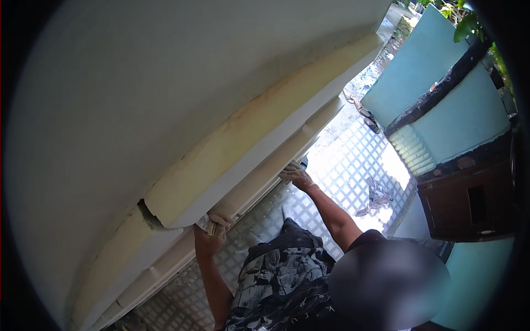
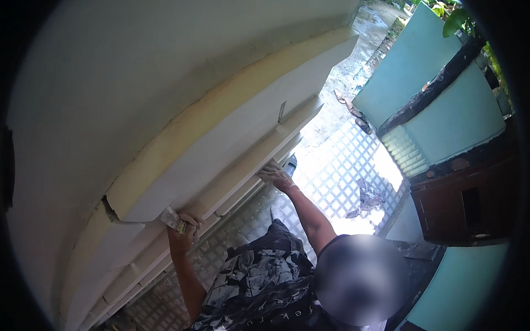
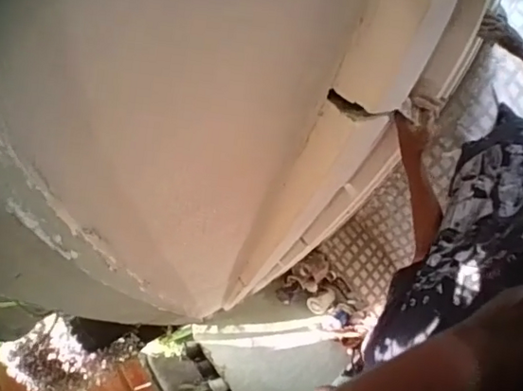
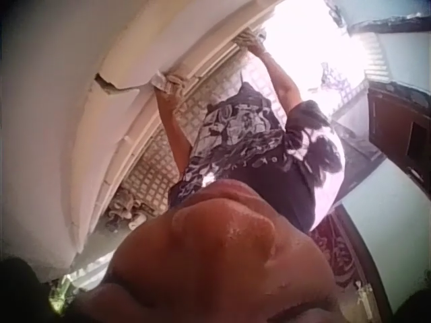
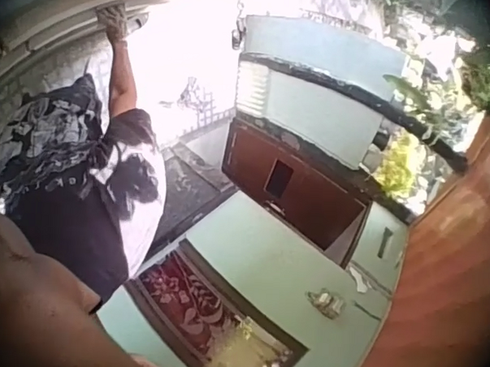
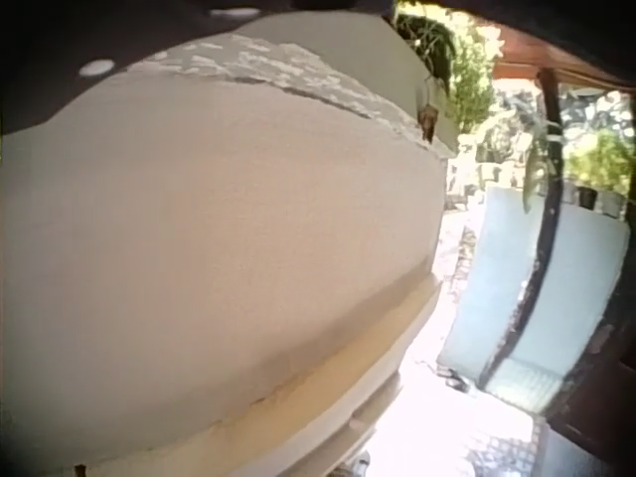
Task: Applying putty to cracks and gaps in a textured exterior wall using a putty knife scraper.
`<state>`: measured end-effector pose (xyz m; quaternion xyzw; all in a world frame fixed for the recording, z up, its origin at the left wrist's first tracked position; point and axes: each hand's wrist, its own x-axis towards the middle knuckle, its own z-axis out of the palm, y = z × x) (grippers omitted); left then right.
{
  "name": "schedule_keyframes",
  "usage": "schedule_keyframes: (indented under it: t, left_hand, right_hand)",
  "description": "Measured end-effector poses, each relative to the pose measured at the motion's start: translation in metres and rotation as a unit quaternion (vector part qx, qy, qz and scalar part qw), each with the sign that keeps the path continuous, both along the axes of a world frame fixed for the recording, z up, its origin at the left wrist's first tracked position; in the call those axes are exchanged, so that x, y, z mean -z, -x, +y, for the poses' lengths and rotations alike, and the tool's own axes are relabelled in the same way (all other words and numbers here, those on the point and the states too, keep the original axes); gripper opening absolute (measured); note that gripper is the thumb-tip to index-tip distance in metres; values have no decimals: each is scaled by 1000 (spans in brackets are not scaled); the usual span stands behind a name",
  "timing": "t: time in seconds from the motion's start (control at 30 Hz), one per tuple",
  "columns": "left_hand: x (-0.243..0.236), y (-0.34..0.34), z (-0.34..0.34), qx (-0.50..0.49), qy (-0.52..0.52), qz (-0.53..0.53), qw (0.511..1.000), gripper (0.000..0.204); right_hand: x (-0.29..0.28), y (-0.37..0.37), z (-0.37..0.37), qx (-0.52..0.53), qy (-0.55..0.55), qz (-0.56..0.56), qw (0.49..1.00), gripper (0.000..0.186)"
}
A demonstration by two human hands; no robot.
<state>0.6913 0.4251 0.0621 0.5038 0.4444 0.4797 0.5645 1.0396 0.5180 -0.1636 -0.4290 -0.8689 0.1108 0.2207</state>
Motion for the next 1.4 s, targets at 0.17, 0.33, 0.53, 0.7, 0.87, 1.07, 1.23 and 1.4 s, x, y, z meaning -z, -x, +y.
schedule_keyframes:
  t: [0.17,0.33,0.53,0.7,0.87,1.07,1.23,1.4]
  left_hand:
    - [7,1,-1,-7,-13,9,1000,14]
    - [10,-3,-2,-27,-56,45,997,8]
    - [10,-11,-1,-53,-72,48,995,16]
    - [9,-13,-6,-106,-61,90,988,12]
    - [7,-13,-4,-85,-44,149,984,17]
    - [9,-17,1,-88,-94,167,978,17]
    - [12,-21,2,-76,-118,174,975,17]
    - [12,-27,2,-113,-142,209,961,16]
  right_hand:
    - [17,-2,-8,-14,22,10,1000,50]
    - [35,-84,17,52,33,15,998,44]
    - [79,-156,67,578,143,128,793,35]
    - [88,-103,96,573,197,500,618,42]
    - [90,-9,49,634,221,376,639,43]
    - [101,-72,81,465,432,726,265,38]
    - [89,-154,146,599,301,580,463,28]
    - [86,-120,108,640,87,306,700,38]
